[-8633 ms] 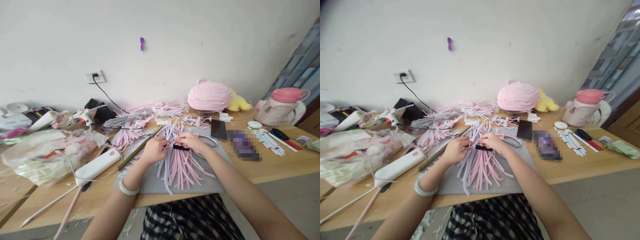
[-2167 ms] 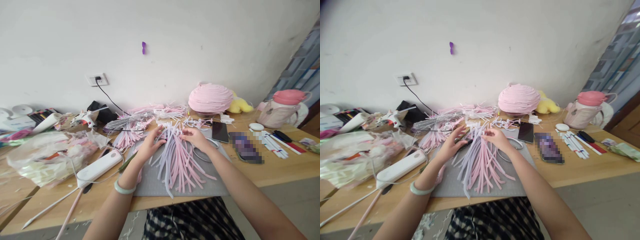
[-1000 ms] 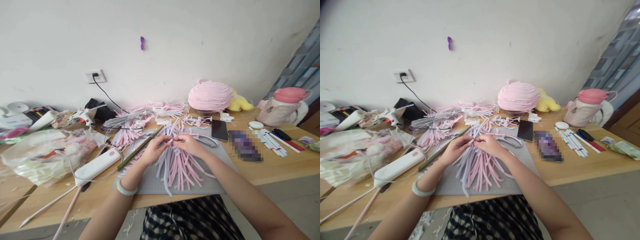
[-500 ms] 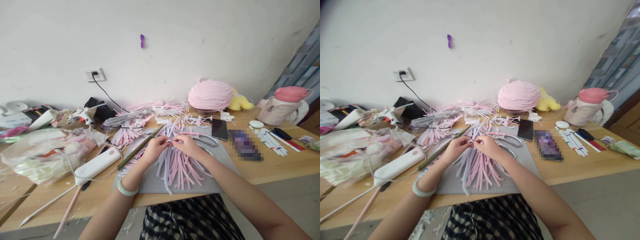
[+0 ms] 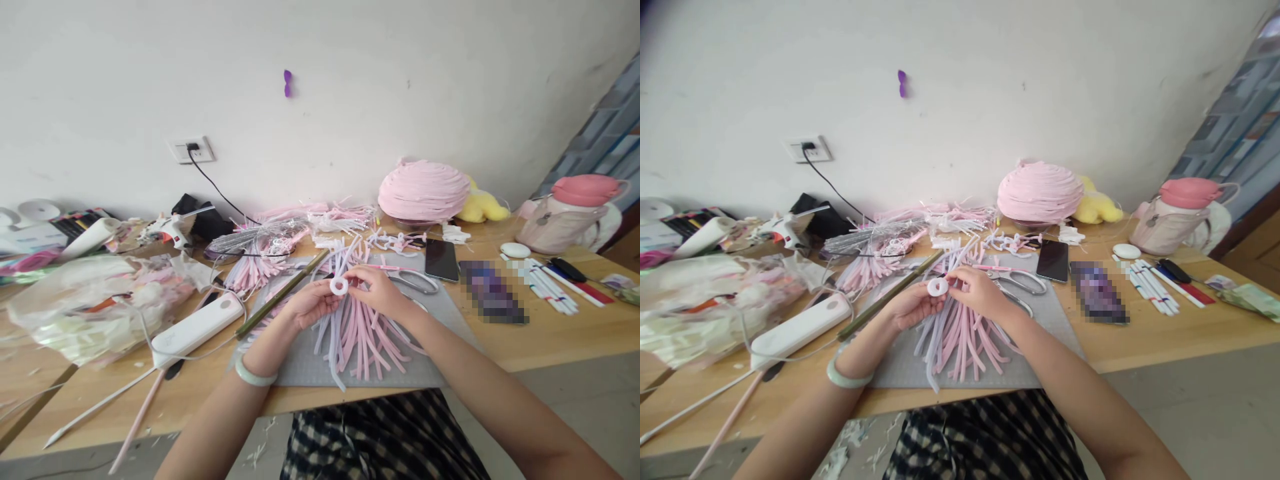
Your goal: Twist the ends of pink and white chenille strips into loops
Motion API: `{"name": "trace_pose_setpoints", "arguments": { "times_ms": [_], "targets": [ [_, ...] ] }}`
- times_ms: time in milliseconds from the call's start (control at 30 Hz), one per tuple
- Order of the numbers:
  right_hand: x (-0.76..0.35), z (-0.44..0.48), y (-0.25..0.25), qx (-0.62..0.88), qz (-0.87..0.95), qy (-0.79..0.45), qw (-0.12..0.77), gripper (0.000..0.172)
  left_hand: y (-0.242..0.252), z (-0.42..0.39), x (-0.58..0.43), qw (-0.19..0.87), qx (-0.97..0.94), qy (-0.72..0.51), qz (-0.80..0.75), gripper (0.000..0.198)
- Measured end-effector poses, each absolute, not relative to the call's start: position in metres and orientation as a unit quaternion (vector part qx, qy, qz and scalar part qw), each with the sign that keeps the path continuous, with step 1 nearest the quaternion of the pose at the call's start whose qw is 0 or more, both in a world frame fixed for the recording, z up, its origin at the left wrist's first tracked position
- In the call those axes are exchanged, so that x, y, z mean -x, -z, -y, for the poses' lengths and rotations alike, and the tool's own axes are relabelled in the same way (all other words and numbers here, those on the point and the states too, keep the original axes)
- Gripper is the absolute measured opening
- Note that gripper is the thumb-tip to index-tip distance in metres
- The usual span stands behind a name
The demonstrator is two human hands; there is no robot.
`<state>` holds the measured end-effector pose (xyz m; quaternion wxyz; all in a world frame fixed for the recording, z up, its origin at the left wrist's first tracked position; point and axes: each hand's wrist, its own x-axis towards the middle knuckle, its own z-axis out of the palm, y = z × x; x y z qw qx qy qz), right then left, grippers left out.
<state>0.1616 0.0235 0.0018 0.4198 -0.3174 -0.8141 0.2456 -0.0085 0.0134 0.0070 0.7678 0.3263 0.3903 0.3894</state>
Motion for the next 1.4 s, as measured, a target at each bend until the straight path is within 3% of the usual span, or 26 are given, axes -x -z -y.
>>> {"name": "trace_pose_setpoints", "arguments": {
  "times_ms": [233,500,733,1033,1233,1400],
  "targets": [
    [-0.158,-0.024,0.000,0.331,0.780,-0.306,0.434,0.014,-0.005,-0.012,0.005,0.750,-0.348,-0.404,-0.391,0.016],
    [-0.146,-0.024,0.006,0.389,0.508,-0.608,0.469,0.019,-0.004,-0.009,-0.003,0.671,-0.425,-0.483,-0.368,0.020],
    [-0.141,-0.015,-0.002,0.335,0.356,-0.749,0.447,0.017,-0.004,-0.007,-0.003,0.693,-0.421,-0.475,-0.341,0.017],
    [-0.143,-0.016,-0.004,0.267,0.379,-0.770,0.439,0.018,-0.005,-0.003,-0.001,0.825,-0.301,-0.389,-0.278,0.010],
    [-0.138,-0.013,0.000,0.261,0.380,-0.750,0.474,0.017,-0.011,-0.002,-0.002,0.816,-0.273,-0.429,-0.275,0.002],
    [-0.130,-0.009,0.009,0.275,0.437,-0.663,0.543,0.020,-0.008,-0.004,-0.004,0.786,-0.264,-0.496,-0.259,0.007]
  ]
}}
